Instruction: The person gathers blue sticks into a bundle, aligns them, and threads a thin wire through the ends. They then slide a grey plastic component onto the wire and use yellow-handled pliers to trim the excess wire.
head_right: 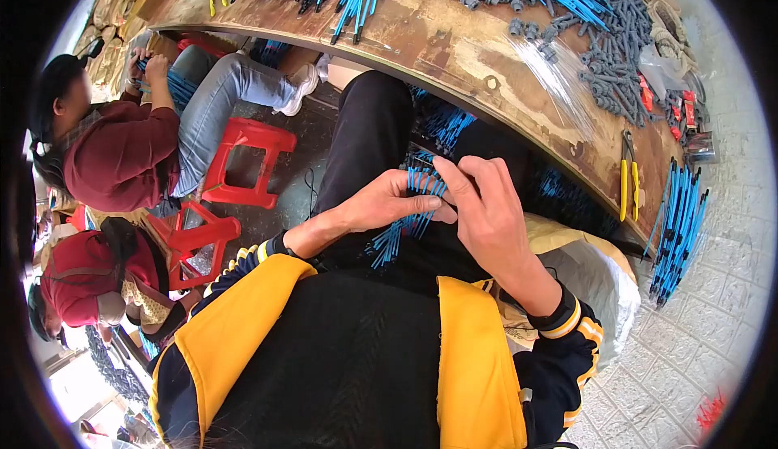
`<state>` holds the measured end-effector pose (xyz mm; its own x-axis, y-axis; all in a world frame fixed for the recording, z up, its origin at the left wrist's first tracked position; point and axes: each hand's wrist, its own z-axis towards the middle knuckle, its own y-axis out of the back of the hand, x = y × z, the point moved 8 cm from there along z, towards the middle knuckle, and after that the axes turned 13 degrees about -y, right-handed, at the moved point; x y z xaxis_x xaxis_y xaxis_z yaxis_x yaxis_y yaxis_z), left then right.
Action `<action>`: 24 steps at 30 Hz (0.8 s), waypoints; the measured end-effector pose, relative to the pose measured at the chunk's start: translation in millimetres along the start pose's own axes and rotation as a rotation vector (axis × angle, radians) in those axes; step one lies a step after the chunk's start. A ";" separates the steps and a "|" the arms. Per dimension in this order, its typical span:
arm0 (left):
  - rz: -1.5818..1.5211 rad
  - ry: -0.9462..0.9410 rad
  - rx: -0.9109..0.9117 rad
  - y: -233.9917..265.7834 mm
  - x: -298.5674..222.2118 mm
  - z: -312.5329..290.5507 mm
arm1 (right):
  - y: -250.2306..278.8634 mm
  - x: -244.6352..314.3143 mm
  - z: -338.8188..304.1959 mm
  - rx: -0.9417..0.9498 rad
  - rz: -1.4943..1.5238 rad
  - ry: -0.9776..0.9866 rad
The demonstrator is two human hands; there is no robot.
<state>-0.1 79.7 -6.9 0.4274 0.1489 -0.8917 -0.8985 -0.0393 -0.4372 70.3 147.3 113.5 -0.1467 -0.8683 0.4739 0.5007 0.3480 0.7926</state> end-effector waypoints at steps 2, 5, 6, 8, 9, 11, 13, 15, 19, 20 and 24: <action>0.005 0.006 -0.004 -1.0 -1.9 -0.8 | -2.0 -6.8 0.1 0.006 0.126 -0.038; 0.001 0.010 -0.014 -1.4 -1.7 -3.1 | -0.5 -5.8 -1.4 0.011 0.142 -0.029; -0.007 0.010 -0.022 -1.1 -1.3 -3.9 | 0.0 -2.8 -1.8 0.012 0.095 -0.001; -0.014 0.011 -0.029 0.2 -0.1 -4.9 | -0.9 1.8 -0.8 0.013 0.047 0.027; 0.016 0.003 -0.032 2.1 0.5 -5.2 | -0.5 2.8 1.7 -0.006 0.107 -0.004; 0.072 -0.011 -0.035 3.8 1.2 -4.5 | 0.8 2.7 5.3 -0.046 0.224 -0.069; 0.053 -0.008 -0.042 3.4 1.4 -0.9 | 1.6 -0.1 7.0 -0.086 0.268 -0.078; 0.015 0.001 -0.053 1.1 1.8 4.1 | 8.1 -6.5 8.7 -0.168 0.356 -0.095; 0.181 -0.076 0.036 -3.0 2.3 22.1 | 28.3 -16.4 35.4 -0.194 0.391 0.034; 0.184 -0.090 0.064 -0.4 0.6 34.4 | 37.7 -32.8 45.7 -0.214 0.367 0.038; 0.558 -0.243 -0.013 22.5 -22.4 86.5 | 50.4 -159.4 66.0 -0.158 0.034 -0.329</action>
<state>-38.5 160.9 13.3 -0.1443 0.3240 -0.9350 -0.9784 -0.1882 0.0858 62.6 326.5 103.3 -0.3820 -0.6879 0.6172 0.6316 0.2933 0.7177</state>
